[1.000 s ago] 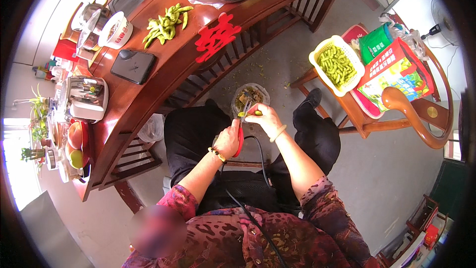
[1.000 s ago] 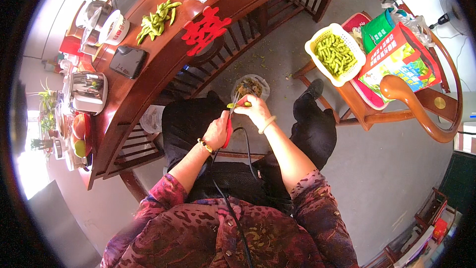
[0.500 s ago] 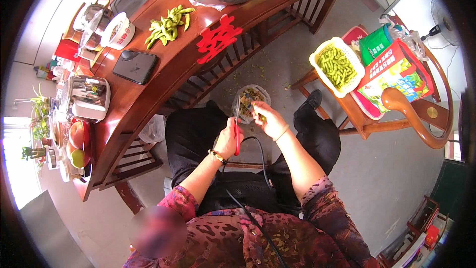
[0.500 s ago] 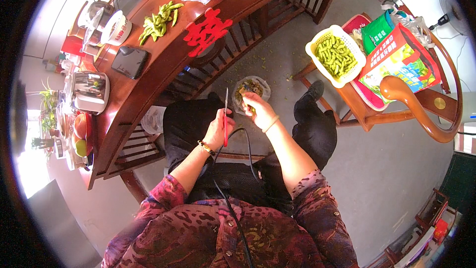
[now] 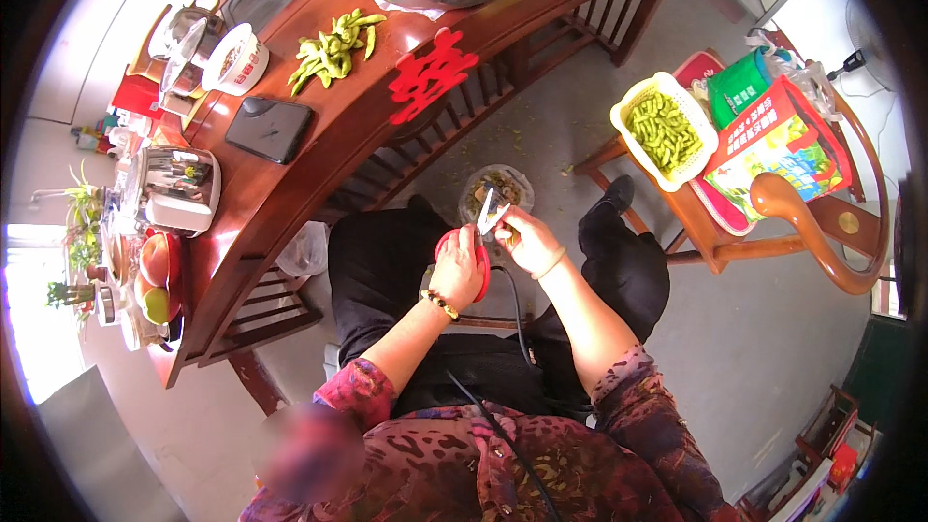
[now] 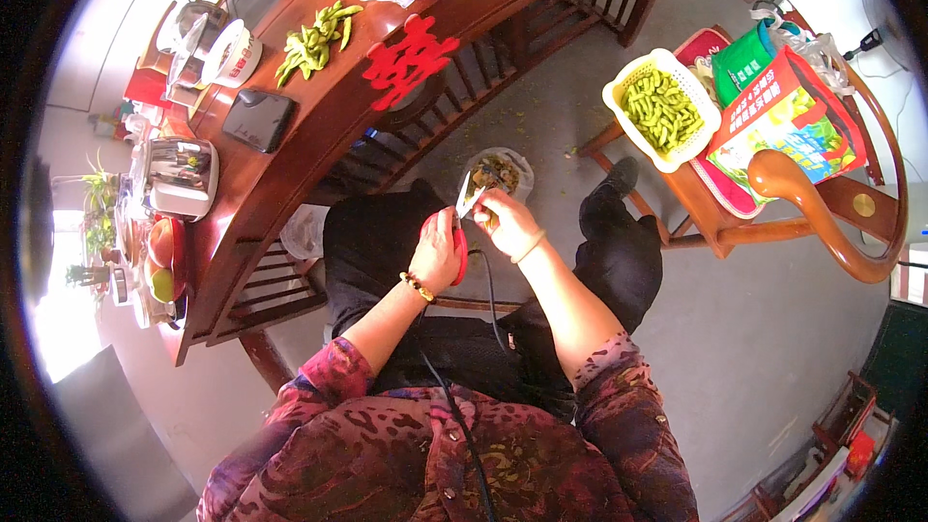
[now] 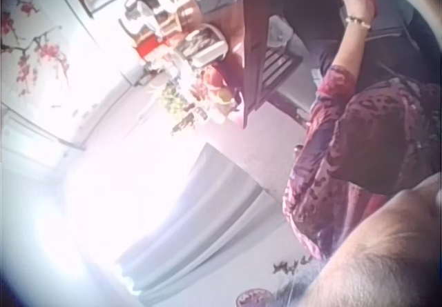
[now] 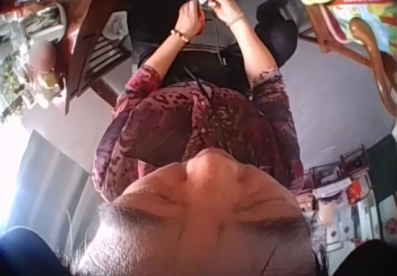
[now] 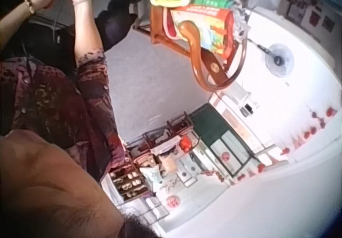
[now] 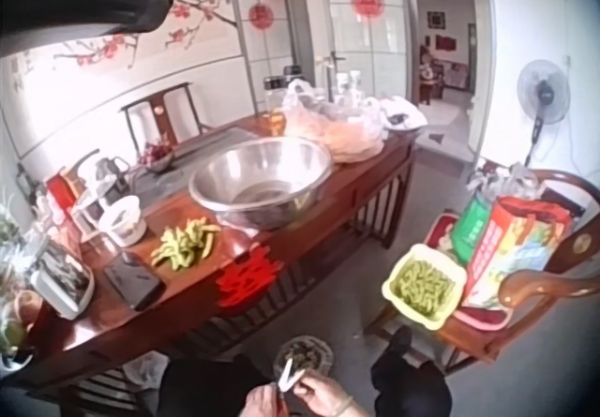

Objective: The person sits at a table and uses red-handled scissors to trim the ends of green edamame pods. They pick up pods from a metal bowl, cut the tips, and place the trimmed pods onto the table surface.

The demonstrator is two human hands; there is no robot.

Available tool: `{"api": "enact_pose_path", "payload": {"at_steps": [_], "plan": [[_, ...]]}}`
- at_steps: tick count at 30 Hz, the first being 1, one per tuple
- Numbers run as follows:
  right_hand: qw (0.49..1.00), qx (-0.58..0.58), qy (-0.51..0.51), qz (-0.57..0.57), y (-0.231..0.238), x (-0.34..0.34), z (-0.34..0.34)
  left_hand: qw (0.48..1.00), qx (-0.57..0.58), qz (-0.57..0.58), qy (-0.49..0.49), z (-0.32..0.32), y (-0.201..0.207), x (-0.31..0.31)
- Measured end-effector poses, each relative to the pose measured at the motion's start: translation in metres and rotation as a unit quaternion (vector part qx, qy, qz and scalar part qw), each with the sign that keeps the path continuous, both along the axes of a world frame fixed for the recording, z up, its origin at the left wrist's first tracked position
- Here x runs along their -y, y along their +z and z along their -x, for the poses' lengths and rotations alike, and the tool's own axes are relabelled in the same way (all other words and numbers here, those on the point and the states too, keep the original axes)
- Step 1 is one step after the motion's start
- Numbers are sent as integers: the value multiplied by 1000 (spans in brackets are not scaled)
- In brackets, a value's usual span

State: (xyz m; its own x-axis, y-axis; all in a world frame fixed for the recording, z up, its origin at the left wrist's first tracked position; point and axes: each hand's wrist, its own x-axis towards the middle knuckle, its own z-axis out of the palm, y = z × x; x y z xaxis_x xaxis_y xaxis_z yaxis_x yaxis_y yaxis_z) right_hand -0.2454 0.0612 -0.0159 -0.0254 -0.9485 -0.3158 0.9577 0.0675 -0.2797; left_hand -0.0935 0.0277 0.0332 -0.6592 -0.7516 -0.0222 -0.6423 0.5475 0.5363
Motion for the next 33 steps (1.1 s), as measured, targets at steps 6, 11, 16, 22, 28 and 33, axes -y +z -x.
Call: {"api": "enact_pose_path", "payload": {"at_steps": [6,11,16,22,28,33], "plan": [[999,-32,9,20,-1,0,-4,999,29,-28,1,2,9,2],[1000,-9,8,-10,1,1,-8,999,-5,-33,7,2,4,1],[999,-30,7,-9,-1,2,-9,999,5,-35,-3,2,1,2],[996,-78,-4,-31,0,1,-9,998,22,-59,-3,2,-1,0],[990,-133,-13,-41,9,2,-12,994,35,-104,12,-1,-11,0],[977,-204,-10,-56,-4,2,-10,991,39,-122,23,-2,-11,-2]]}}
